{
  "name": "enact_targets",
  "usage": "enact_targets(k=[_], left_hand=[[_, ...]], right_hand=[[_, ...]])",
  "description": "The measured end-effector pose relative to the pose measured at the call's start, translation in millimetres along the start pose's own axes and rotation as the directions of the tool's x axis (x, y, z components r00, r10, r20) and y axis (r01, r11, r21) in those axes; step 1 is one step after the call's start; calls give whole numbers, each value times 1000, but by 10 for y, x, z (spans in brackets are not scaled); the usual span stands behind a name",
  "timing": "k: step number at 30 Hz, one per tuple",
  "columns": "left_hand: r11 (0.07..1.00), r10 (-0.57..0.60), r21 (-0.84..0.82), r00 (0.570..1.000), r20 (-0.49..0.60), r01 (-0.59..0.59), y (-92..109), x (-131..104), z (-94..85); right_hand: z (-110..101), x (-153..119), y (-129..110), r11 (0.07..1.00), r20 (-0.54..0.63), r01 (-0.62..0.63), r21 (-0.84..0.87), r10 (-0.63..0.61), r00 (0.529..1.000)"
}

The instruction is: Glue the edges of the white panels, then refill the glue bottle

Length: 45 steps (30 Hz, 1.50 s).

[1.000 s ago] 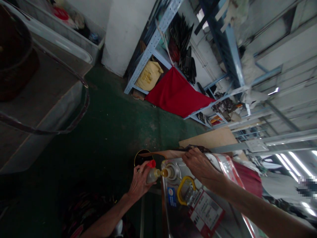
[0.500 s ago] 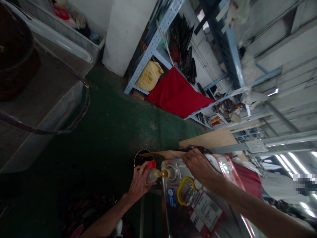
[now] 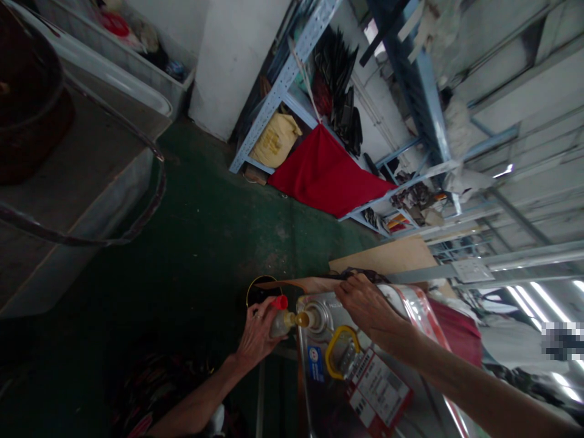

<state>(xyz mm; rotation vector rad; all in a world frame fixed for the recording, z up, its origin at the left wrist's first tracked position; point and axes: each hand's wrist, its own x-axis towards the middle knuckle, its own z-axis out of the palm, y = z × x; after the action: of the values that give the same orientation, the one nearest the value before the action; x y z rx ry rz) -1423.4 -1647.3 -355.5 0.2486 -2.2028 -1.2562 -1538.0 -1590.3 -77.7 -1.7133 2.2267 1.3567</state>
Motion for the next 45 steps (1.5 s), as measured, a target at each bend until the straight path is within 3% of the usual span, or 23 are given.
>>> enact_targets(k=[32,45], left_hand=[[1000,14,5,1000,4,-14,-74,10,68],[1000,5,-22,1000,27,-4,-43,33,-18]], right_hand=[[59,12,21,1000,-20,17,-6,-17,1000],[38,5,18,1000,-6,19,-13,-19,1000]])
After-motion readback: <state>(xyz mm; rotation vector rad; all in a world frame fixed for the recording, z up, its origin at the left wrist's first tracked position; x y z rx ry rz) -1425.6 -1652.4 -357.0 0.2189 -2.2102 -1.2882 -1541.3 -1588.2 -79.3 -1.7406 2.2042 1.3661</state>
